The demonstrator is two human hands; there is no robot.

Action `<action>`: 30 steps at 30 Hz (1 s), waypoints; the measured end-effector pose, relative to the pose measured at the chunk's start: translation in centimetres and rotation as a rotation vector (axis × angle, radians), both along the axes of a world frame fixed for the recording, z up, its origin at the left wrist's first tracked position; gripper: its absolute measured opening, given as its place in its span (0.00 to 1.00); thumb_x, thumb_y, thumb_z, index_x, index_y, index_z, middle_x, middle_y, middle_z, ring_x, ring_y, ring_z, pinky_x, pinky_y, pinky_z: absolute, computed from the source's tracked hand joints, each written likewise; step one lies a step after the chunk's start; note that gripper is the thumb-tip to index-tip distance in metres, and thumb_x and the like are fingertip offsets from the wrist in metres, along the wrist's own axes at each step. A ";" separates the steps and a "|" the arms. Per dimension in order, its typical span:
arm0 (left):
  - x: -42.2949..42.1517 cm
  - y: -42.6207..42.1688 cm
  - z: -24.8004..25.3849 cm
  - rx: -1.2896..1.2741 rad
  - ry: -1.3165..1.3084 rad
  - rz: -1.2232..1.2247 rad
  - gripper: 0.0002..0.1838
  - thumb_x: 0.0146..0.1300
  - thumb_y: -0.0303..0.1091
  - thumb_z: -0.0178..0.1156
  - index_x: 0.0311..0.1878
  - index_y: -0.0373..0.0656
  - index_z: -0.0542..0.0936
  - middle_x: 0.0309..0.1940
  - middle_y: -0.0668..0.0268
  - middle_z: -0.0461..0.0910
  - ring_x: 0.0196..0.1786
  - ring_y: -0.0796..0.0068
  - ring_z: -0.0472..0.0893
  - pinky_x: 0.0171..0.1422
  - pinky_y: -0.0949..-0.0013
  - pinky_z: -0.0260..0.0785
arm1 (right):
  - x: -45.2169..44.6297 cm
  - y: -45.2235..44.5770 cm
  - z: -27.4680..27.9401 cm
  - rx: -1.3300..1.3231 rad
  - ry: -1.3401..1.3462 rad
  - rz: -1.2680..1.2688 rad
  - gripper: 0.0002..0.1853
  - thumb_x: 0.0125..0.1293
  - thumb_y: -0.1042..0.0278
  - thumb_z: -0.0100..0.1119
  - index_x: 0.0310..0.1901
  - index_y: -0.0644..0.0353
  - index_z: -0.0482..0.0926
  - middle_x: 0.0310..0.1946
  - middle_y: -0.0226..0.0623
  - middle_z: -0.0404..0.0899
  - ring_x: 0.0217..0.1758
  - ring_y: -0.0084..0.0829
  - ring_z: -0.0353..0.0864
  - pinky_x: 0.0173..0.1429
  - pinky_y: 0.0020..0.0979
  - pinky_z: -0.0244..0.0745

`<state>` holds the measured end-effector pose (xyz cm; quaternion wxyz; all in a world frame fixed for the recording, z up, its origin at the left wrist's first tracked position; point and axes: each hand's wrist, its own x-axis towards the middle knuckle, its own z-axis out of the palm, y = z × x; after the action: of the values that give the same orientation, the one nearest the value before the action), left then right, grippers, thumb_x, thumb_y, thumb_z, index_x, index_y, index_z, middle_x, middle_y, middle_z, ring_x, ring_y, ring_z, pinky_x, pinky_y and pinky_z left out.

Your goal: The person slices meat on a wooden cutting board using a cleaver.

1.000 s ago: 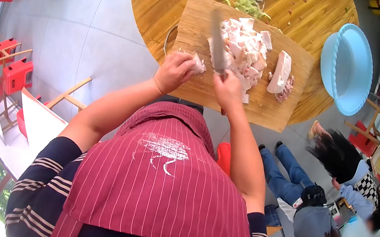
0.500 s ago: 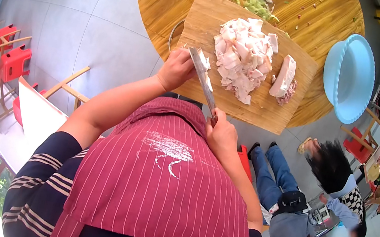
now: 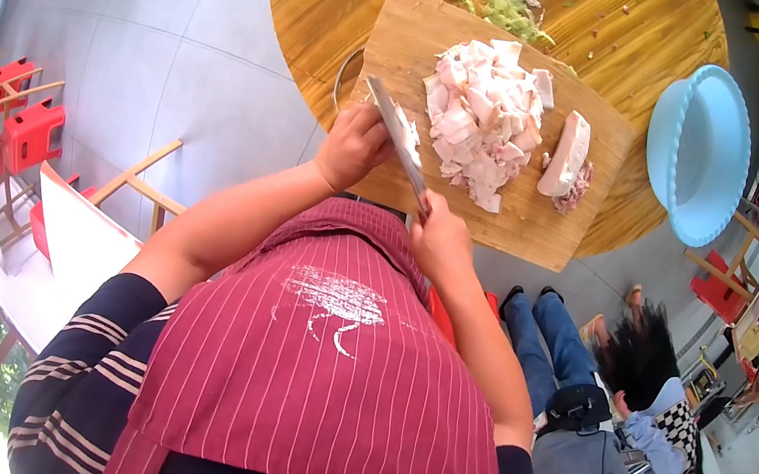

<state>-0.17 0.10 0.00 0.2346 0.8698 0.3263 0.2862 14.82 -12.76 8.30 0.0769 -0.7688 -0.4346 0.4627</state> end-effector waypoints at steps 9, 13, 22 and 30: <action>-0.2 0.2 -1.1 0.031 -0.002 -0.024 0.14 0.47 0.29 0.67 0.39 0.43 0.78 0.41 0.64 0.76 0.42 0.62 0.76 0.46 0.62 0.68 | -0.1 2.8 -2.2 -0.039 0.008 0.011 0.17 0.57 0.70 0.58 0.49 0.61 0.70 0.35 0.55 0.80 0.41 0.56 0.80 0.47 0.49 0.74; 0.3 0.5 -0.7 -0.015 0.033 -0.039 0.14 0.47 0.29 0.66 0.40 0.43 0.78 0.42 0.63 0.76 0.43 0.61 0.76 0.48 0.61 0.68 | 0.3 8.0 -4.1 0.056 0.049 0.028 0.14 0.58 0.68 0.57 0.45 0.63 0.74 0.35 0.56 0.80 0.43 0.55 0.79 0.49 0.49 0.74; -0.8 -0.3 -0.6 0.028 0.022 -0.037 0.17 0.48 0.28 0.66 0.43 0.43 0.76 0.46 0.62 0.75 0.48 0.59 0.74 0.53 0.61 0.67 | 5.2 1.9 -0.3 0.035 0.318 -0.424 0.15 0.60 0.60 0.60 0.38 0.66 0.77 0.20 0.40 0.74 0.24 0.30 0.72 0.32 0.33 0.69; 0.0 -0.1 -1.2 0.020 0.045 -0.033 0.17 0.47 0.29 0.66 0.43 0.42 0.77 0.42 0.62 0.74 0.46 0.60 0.74 0.51 0.61 0.67 | 0.3 -1.2 1.7 0.196 0.047 -0.090 0.13 0.62 0.64 0.56 0.47 0.57 0.72 0.29 0.50 0.81 0.36 0.52 0.81 0.40 0.47 0.75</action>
<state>-0.20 0.04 -1.22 0.2234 0.8836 0.3142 0.2657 15.16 -13.94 9.96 0.1824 -0.7653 -0.4410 0.4319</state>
